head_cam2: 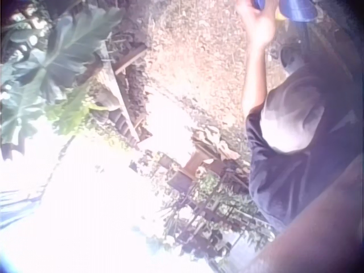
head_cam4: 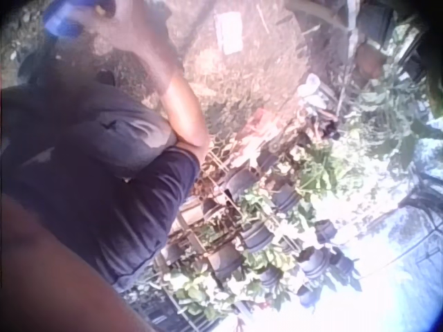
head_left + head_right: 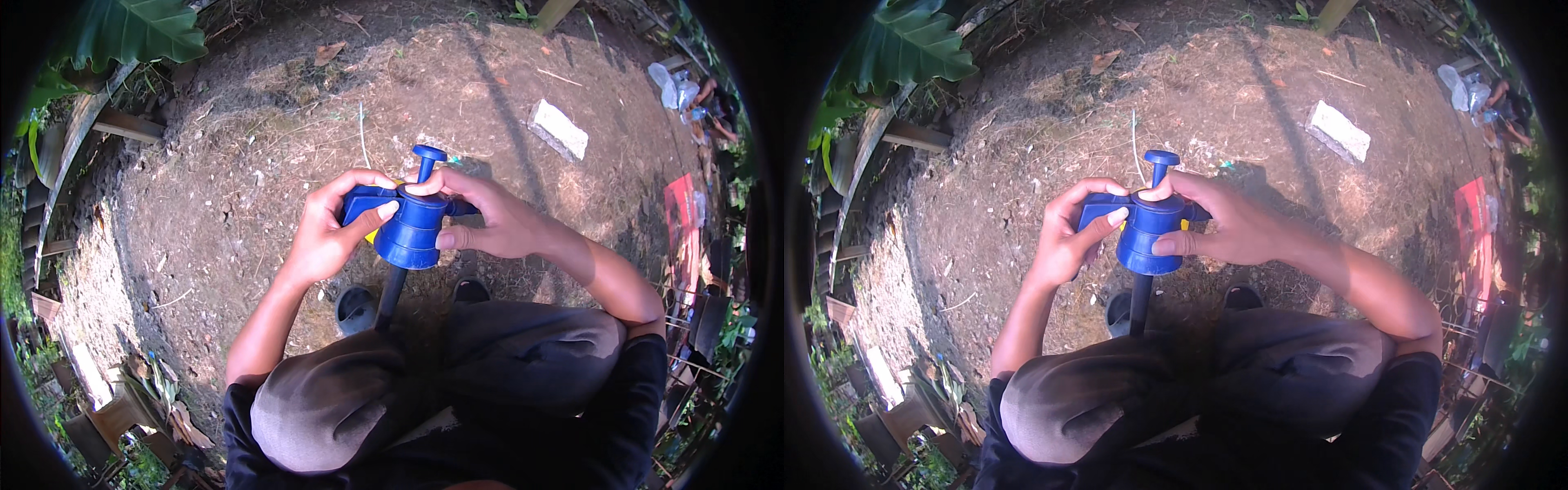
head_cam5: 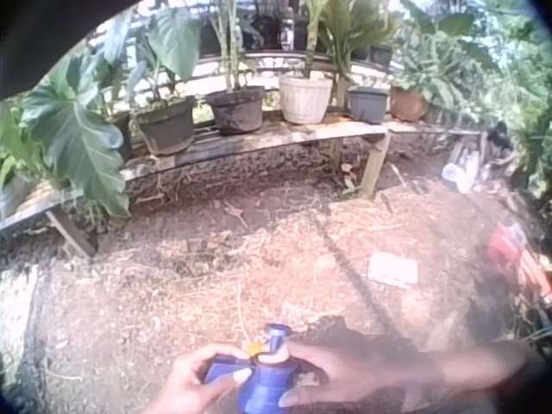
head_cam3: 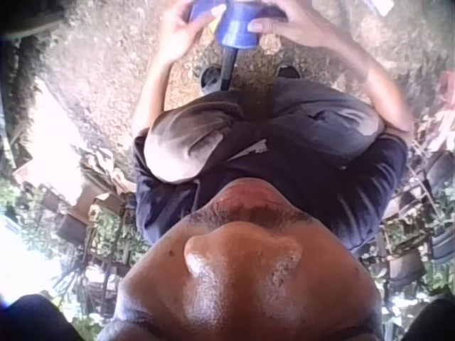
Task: The person assembles a garden sprayer by attaching the blue pump head to the yellow container, inserting the dip tube, and securing the components. They then pump the handle to pressurize the sprayer.
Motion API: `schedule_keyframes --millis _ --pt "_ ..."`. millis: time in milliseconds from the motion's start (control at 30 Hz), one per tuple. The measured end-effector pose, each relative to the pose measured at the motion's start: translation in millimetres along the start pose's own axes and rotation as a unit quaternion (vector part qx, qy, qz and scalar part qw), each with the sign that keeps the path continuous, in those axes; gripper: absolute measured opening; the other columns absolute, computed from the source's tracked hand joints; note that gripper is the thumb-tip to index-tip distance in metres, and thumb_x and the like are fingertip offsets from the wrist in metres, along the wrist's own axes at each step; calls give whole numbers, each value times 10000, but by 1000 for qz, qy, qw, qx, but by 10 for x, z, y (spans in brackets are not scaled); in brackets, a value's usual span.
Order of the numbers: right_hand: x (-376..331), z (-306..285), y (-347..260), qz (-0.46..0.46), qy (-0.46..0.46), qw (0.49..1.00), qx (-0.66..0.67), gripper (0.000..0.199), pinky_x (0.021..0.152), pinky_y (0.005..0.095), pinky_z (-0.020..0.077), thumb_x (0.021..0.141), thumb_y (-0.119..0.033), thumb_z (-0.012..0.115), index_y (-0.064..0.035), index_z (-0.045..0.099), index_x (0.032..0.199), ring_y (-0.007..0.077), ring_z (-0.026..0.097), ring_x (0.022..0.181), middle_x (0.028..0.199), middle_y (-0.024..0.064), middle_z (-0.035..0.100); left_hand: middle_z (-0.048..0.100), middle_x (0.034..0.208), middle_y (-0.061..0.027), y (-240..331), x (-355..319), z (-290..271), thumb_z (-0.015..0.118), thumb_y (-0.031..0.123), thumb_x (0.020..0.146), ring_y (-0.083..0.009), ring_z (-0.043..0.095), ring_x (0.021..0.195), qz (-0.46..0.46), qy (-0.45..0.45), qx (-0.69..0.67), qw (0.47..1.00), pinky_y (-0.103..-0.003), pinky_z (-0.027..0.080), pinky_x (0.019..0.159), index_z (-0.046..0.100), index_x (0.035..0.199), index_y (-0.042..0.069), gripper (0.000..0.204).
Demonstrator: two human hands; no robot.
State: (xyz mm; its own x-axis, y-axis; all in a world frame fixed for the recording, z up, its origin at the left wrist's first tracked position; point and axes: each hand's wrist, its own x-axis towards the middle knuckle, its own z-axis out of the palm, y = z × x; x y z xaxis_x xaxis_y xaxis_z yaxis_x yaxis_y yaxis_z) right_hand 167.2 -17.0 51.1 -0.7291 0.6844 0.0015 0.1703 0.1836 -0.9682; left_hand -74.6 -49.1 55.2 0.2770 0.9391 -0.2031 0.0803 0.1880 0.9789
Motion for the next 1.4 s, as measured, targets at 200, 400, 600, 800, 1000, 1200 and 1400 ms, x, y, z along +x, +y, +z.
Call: schedule_keyframes --millis 200,400,600,800,1000,1200,1400 --pt "10 51 -9 27 33 998 -51 398 956 393 475 880 -238 713 -25 586 1191 258 631 1120 1161 152 655 682 1039 -52 -30 -13 -12 721 103 883 -111 616 993 23 18 -3 1000 -294 488 893 646 1105 44 242" --pt "36 89 -88 15 53 990 -130 301 909 392 498 918 -205 655 -12 609 1144 307 649 1076 1126 183 665 695 1005 -72 -154 25 21 707 108 890 -117 636 958 83 34 54 994 -290 503 861 637 1110 38 241" --pt "92 22 -137 36 56 991 -118 291 943 375 487 930 -204 641 2 612 1133 271 642 1108 1151 161 668 707 1005 -114 -49 48 52 700 123 885 -171 673 969 106 31 148 983 -318 522 836 624 1126 43 266" --pt "153 -132 -184 4 49 994 -99 296 930 343 496 906 -205 664 -35 667 1148 221 658 1077 1072 124 700 706 1012 -110 8 98 -42 704 94 878 -173 676 960 176 14 105 979 -329 527 854 629 1124 56 260" --pt "118 -173 -104 8 4 996 91 257 1024 344 456 892 -107 691 -44 686 1140 210 597 1181 1212 137 656 680 1098 -85 78 55 -112 705 74 877 -154 621 1071 105 -32 48 993 -330 484 947 631 1131 29 269" --pt "102 -153 -93 35 -10 991 130 215 1056 353 420 894 -102 697 -33 693 1097 215 570 1221 1292 153 615 674 1106 -85 45 39 -112 707 59 872 -153 617 1070 104 -42 27 993 -325 480 954 644 1121 35 258" --pt "66 -122 66 13 -1 995 95 226 1043 354 414 914 -179 685 -34 697 1086 220 565 1228 1261 144 638 678 1105 -83 53 42 -71 712 67 870 -160 629 1061 55 -38 25 997 -324 494 936 651 1118 42 256"
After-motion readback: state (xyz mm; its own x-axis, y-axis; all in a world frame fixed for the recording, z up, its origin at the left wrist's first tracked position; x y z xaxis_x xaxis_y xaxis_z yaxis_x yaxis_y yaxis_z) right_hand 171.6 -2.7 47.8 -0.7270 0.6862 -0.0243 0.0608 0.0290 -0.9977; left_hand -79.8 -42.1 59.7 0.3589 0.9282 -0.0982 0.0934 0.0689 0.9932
